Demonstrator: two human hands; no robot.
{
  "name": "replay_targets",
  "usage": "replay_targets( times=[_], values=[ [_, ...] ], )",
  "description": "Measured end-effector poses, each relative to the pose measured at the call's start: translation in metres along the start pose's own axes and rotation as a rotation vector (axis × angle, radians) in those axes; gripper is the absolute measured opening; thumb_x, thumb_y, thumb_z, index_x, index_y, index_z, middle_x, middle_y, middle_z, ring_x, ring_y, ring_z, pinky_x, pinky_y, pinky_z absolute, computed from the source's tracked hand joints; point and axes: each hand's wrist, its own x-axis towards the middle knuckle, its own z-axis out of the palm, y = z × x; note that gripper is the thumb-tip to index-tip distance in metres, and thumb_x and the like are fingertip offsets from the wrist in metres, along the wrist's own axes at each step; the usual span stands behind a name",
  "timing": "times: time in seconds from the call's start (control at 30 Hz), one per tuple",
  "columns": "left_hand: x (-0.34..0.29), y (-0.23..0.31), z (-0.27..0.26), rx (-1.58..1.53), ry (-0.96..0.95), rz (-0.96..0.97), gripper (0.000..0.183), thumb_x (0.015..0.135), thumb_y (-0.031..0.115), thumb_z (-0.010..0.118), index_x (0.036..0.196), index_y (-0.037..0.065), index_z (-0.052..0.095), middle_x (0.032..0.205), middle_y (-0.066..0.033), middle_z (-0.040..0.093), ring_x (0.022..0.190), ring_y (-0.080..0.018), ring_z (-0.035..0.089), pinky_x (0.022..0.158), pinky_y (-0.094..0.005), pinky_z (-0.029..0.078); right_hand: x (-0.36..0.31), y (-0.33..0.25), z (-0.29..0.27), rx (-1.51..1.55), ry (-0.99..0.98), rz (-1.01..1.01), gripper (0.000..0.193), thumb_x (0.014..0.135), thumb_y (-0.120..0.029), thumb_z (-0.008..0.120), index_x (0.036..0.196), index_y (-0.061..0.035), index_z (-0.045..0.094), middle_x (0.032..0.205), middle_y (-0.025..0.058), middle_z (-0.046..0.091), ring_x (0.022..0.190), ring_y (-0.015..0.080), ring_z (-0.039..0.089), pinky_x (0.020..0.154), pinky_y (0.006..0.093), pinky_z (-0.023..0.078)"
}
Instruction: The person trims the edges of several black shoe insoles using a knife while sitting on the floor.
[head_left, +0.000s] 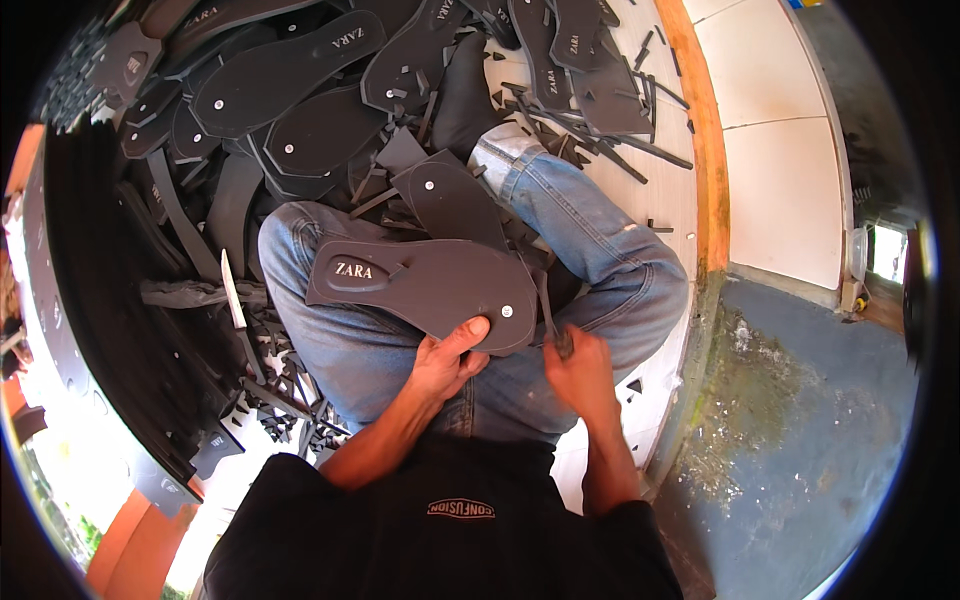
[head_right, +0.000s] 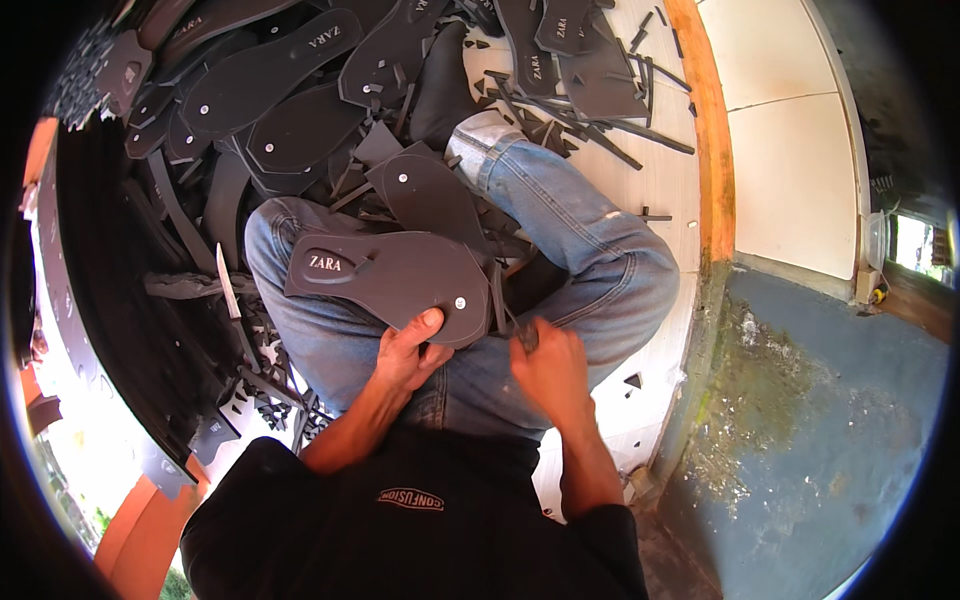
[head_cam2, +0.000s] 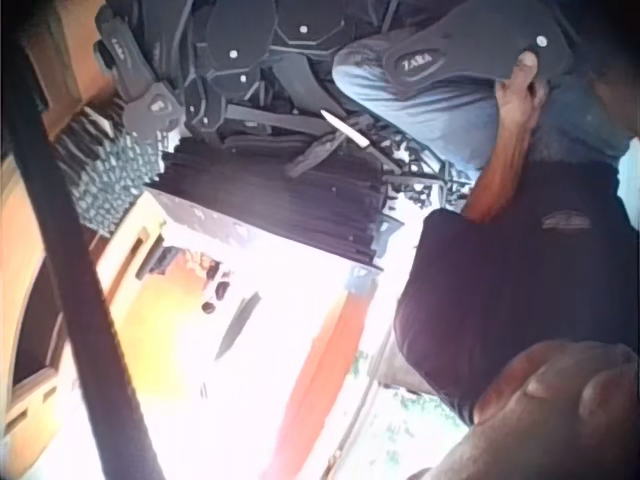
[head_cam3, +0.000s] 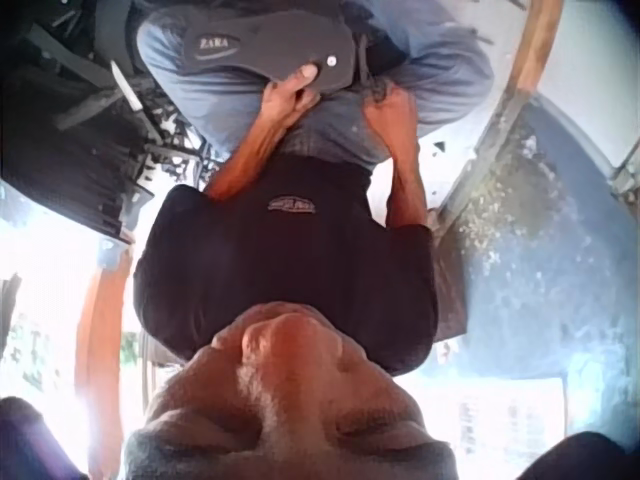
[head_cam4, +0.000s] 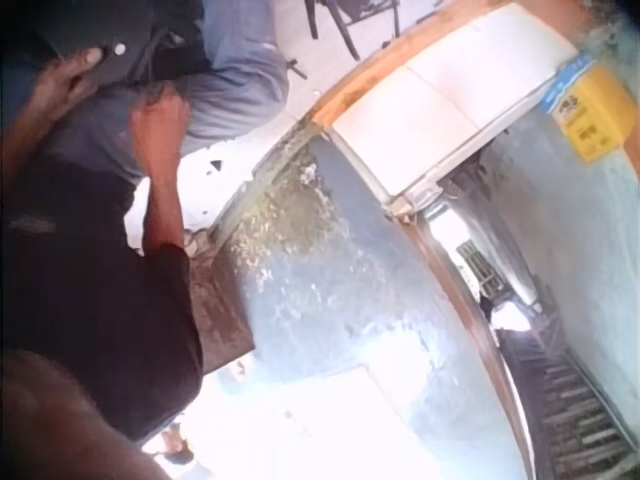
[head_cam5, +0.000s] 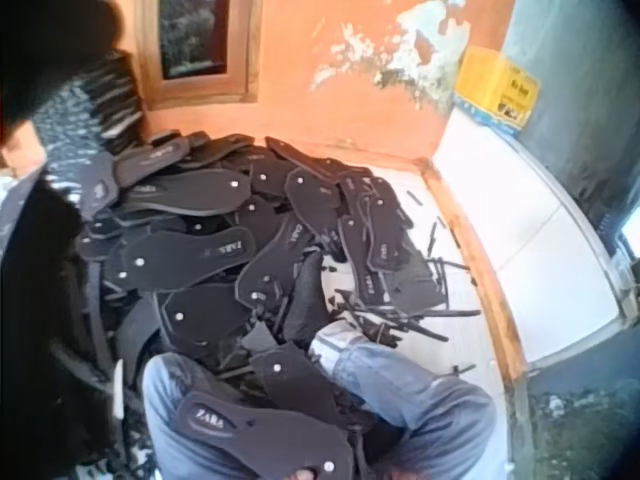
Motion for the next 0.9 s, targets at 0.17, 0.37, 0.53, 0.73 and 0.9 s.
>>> replay_targets(
  times=[0.17,0.37,0.53,0.73,0.9],
  values=[
    [-0.01,-0.005,-0.006,0.149,0.107,-0.02,0.023,0.083,0.021,0.065,0.097,0.003,0.058,0.064,-0.0025,0.054,0.042,-0.0077,0.039,0.039,-0.0218,0.027,0.043,-0.013,0.01,0.079,0.082,-0.311,0.019,0.079,-0.014,0.06,0.072,0.0032,0.056,0.058,0.0208,0.054,0.052,0.0388,0.053,0.048,0.0415,0.041],
    [-0.023,0.009,-0.019,0.276,0.115,-0.158,0.027,0.082,0.022,0.068,0.101,0.006,0.057,0.076,-0.0024,0.059,0.05,-0.0087,0.049,0.04,-0.0204,0.034,0.046,-0.023,-0.003,0.872,-0.398,0.197,0.027,0.085,-0.023,0.064,0.069,-0.0029,0.056,0.053,-0.0028,0.045,0.05,0.0076,0.043,0.047,0.0254,0.034],
    [-0.019,0.044,-0.035,0.169,0.352,0.225,0.035,0.086,0.025,0.063,0.111,0.002,0.056,0.092,-0.0075,0.065,0.075,-0.0185,0.064,0.061,-0.0264,0.053,0.018,-0.019,0.017,0.798,-0.42,0.001,0.029,0.083,-0.027,0.069,0.071,-0.0048,0.055,0.052,-0.0039,0.046,0.044,0.0043,0.041,0.04,0.0213,0.03],
    [-0.01,0.121,-0.025,0.327,0.395,0.228,0.028,0.086,0.02,0.063,0.105,0.001,0.059,0.092,-0.0069,0.065,0.076,-0.0148,0.064,0.068,-0.0277,0.054,-0.018,-0.027,0.035,0.693,-0.308,-0.061,0.034,0.084,-0.028,0.067,0.064,-0.0038,0.053,0.05,-0.0003,0.049,0.044,0.0077,0.043,0.045,0.027,0.037],
    [-0.027,0.107,-0.002,0.425,0.142,0.09,0.033,0.083,0.021,0.067,0.107,-0.002,0.06,0.092,-0.0065,0.066,0.079,-0.0133,0.063,0.073,-0.025,0.051,-0.004,-0.034,0.04,0.288,-0.095,-0.134,0.043,0.084,-0.034,0.065,0.062,-0.0005,0.05,0.047,0.0134,0.047,0.045,0.0286,0.049,0.046,0.0369,0.04]
  ],
)
